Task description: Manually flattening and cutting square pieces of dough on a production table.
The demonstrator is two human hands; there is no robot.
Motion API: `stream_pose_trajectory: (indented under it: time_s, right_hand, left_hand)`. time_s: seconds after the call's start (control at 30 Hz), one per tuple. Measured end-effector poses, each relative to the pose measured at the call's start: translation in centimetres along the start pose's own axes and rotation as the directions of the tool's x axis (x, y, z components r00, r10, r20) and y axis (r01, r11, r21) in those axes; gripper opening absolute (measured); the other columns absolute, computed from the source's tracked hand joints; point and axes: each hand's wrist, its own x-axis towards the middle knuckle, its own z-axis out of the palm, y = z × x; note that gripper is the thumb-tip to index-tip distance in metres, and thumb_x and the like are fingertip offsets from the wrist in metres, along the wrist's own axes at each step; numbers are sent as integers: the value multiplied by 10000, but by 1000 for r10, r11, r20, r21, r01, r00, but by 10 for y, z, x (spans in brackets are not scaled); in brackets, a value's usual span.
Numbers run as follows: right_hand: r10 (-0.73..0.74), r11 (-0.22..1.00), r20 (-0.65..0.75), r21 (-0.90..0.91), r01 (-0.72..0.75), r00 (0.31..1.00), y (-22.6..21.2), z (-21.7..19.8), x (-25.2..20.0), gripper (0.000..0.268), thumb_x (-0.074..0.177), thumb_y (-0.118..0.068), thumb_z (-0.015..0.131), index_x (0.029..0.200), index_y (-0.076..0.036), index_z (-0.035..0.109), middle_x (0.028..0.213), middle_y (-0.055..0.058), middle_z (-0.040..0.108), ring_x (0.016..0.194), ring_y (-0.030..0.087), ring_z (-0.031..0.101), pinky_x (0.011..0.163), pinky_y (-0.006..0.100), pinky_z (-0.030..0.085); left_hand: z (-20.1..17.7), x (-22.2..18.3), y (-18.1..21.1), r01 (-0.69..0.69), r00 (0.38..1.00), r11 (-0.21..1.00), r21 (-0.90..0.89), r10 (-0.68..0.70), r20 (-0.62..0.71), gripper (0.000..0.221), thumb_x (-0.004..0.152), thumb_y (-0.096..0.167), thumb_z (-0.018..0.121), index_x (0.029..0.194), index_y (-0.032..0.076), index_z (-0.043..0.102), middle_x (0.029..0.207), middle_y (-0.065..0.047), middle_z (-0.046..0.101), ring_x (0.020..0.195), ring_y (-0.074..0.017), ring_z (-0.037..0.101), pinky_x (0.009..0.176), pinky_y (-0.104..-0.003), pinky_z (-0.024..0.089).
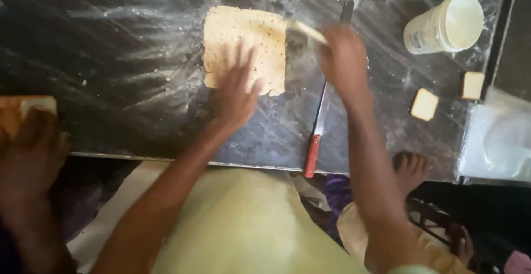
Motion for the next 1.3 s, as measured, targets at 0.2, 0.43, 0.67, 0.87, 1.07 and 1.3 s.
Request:
stream_pose_trajectory:
  time_s: [0.2,0.43,0.67,0.87,1.07,1.3]
  right_hand:
    - [36,989,362,-147,19,931,50,121,124,126,887,-111,719,997,-81,773,932,225,721,858,453,674,750,545,537]
    - [-141,980,435,-65,187,889,60,137,107,303,705,20,637,968,-37,775,840,248,715,783,457,680,718,541,544]
    - [-245,954,405,-61,293,881,27,152,125,238,780,4,665,1000,-8,755,942,246,718,875,447,683,791,518,548]
    - [-232,962,399,-39,270,887,5,162,127,138,813,-58,707,926,20,724,913,252,707,862,452,686,794,511,549]
    - [-122,991,238,-31,133,964,19,114,103,112,861,-34,688,950,18,733,849,238,691,775,415,676,735,490,549]
    - [-311,950,563,173,259,765,-79,53,-57,171,703,-75,701,863,-23,669,849,190,674,810,395,666,734,502,537]
  left_hand:
    - [-83,-166,-49,-3,987,988,155,28,-155,694,1012,140,597,1631,74,290,1704,-161,321,1599,-454,249,1314,-607,219]
    - [-276,-214,-209,116,923,194,-974,-383,34,614,1142,378,498,1566,-31,327,1461,-169,398,1332,-333,364,1260,-461,258]
    - [-289,-193,-184,-71,899,-575,-815,-391,198,647,1163,452,464,1555,-53,361,1428,-183,430,1283,-296,407,1234,-413,278]
    - [-314,-178,-175,-167,922,-835,-524,-320,217,678,1150,455,477,1554,-79,371,1426,-209,439,1300,-313,415,1217,-407,302]
    - [-305,-172,-201,-131,940,-888,-440,-252,230,715,1134,476,516,1546,-90,373,1386,-202,449,1275,-301,424,1191,-384,322]
    - [-288,-212,-229,-172,945,-917,-361,-257,202,761,1115,502,561,1536,-104,374,1339,-194,460,1245,-286,434,1161,-357,345]
